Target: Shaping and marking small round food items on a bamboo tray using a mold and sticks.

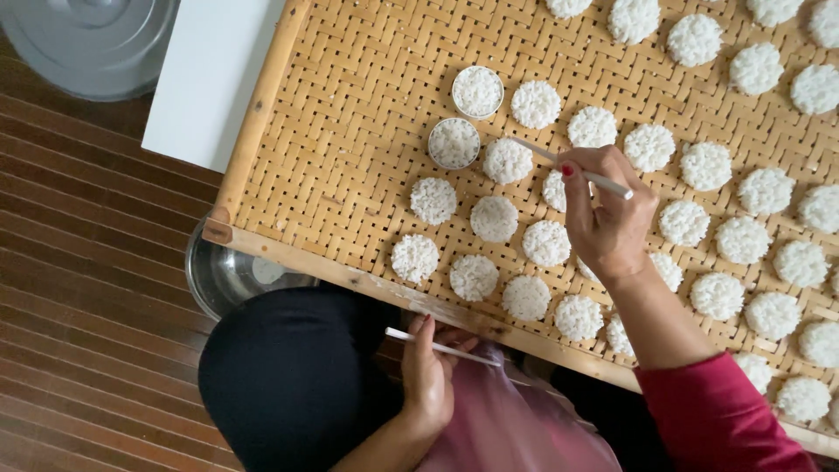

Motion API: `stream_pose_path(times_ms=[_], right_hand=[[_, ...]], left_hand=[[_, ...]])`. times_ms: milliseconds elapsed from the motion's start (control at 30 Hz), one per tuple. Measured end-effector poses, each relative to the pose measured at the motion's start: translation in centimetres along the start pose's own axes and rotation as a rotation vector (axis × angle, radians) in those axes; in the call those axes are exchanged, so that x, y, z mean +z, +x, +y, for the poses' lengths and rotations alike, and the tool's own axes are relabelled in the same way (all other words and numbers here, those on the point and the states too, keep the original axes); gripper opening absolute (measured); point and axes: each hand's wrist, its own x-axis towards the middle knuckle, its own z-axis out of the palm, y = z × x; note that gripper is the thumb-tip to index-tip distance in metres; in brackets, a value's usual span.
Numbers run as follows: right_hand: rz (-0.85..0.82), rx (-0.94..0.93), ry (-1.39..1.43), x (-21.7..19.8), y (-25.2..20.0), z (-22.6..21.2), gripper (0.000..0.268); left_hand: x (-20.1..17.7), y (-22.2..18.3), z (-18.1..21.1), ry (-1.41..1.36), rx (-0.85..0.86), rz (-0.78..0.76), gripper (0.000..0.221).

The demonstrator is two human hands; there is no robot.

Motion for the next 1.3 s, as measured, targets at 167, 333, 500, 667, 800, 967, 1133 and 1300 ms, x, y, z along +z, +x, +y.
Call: stream_pose_path(times_ms=[167,333,500,667,800,967,1133,1300], right_hand=[[0.041,-0.013,-0.071,-0.1,-0.7,0.8,0.006],[0.12,-0.006,-0.08,-0.5,-1.9,1.8,0.012],[0.049,0.008,-0.088,-0.7,-2.4,0.8,0.006],[0.071,0.007,-0.107,-1.4,-3.0,0.6,0.007],[0.105,0.038,-0.034,-2.8,-3.5,0.9,0.015],[0.131,0.162,-0.01,-3.6,-5.3,0.3,0.015],[0.177,0.228,0.06,-3.6,-6.4,1.6,0.012],[0.239,0.266,0.128,-3.9,-5.5,3.4,0.013]], left_hand=[[-0.6,0.5,-0.4,0.004,0.021,-0.008,0.037],[-1.3,1.1,-0.9,-0.012,0.024,0.005,0.036],[-0.5,0.4,-0.4,0.025,0.018,0.006,0.036],[0.0,0.0,0.0,0.034,0.02,0.015,0.037],[-0.9,0.7,-0.8,0.027,0.045,-0.036,0.037],[-0.8,0.5,-0.6,0.032,0.013,-0.008,0.037],[-1.5,0.8,-1.1,0.028,0.021,-0.043,0.035],[-1.2,0.6,-0.9,0.038,0.026,-0.047,0.033]])
